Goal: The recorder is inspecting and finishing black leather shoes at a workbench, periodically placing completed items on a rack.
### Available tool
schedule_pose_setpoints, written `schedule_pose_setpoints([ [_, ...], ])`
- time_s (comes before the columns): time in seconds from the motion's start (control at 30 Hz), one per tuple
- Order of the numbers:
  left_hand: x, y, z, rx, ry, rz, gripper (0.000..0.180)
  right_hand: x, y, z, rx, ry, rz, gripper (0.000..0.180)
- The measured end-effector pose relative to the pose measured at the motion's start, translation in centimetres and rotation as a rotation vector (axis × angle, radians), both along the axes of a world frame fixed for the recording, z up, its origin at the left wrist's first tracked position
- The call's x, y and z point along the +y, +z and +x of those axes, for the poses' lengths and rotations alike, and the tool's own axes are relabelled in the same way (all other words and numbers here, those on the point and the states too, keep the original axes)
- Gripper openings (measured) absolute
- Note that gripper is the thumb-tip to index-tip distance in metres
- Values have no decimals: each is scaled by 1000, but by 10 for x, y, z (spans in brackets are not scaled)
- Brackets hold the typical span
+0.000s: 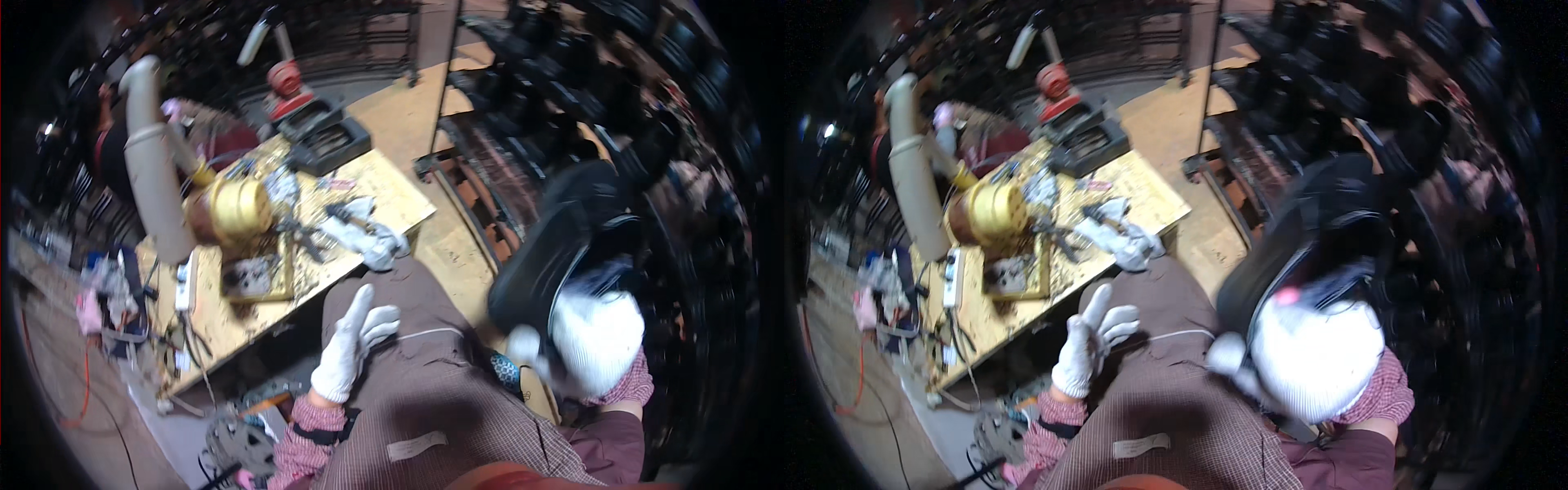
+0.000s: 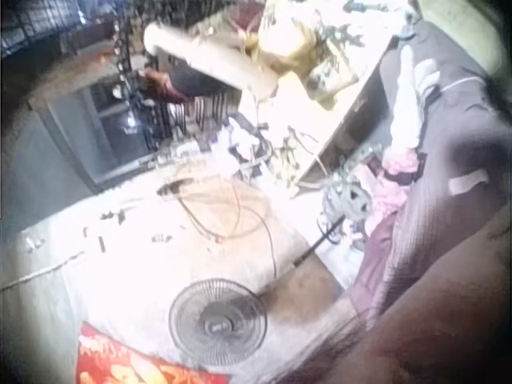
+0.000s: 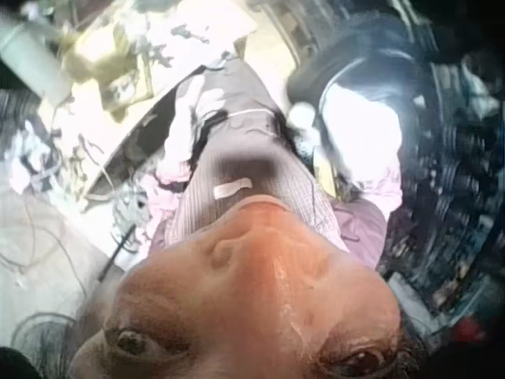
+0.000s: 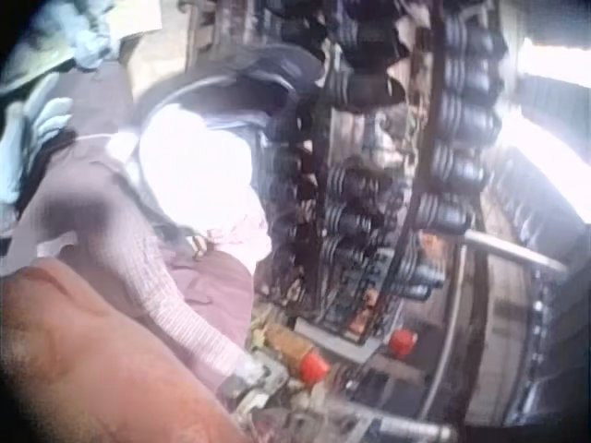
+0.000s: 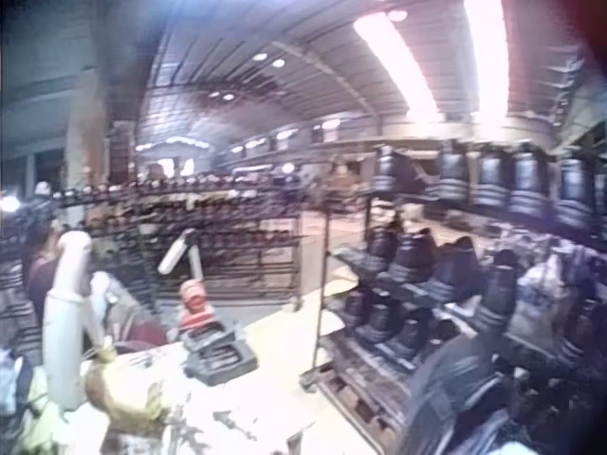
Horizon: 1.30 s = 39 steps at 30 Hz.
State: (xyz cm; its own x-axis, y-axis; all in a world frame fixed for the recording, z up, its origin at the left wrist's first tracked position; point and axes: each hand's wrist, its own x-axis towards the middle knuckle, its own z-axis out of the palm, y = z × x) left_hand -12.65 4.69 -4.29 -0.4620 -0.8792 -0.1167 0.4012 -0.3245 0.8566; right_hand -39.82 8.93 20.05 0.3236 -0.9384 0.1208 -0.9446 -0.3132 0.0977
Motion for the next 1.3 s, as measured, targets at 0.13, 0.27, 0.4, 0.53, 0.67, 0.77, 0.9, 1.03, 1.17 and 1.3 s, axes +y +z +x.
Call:
schedule_pose_setpoints([
  [0.13,12,3,3,158,202,150,101,-53,-60,25,-542,615,159,48],
  [0.27,8,13,33,403,770,199,98,-67,-126,58,-681,831,320,56],
  [0.4,-2,-2,91,231,1054,-5,91,-81,-137,75,-685,760,263,60],
  [0.53,-29,-8,142,272,1079,12,88,-81,-146,63,-634,598,202,58],
  [0.67,-46,7,155,186,1154,76,87,-69,-164,42,-667,446,221,56],
  [0.77,-46,7,167,183,1167,106,88,-62,-174,31,-682,332,263,54],
  [0.9,-50,11,166,198,1171,68,85,-64,-185,26,-708,295,251,54],
  [1.03,-49,29,148,38,1182,81,86,-75,-183,39,-693,331,257,52],
  [1.17,-48,48,141,72,1202,142,81,-85,-181,49,-645,385,270,52],
  [1.3,-47,58,155,121,1251,99,78,-90,-189,44,-650,384,267,52],
])
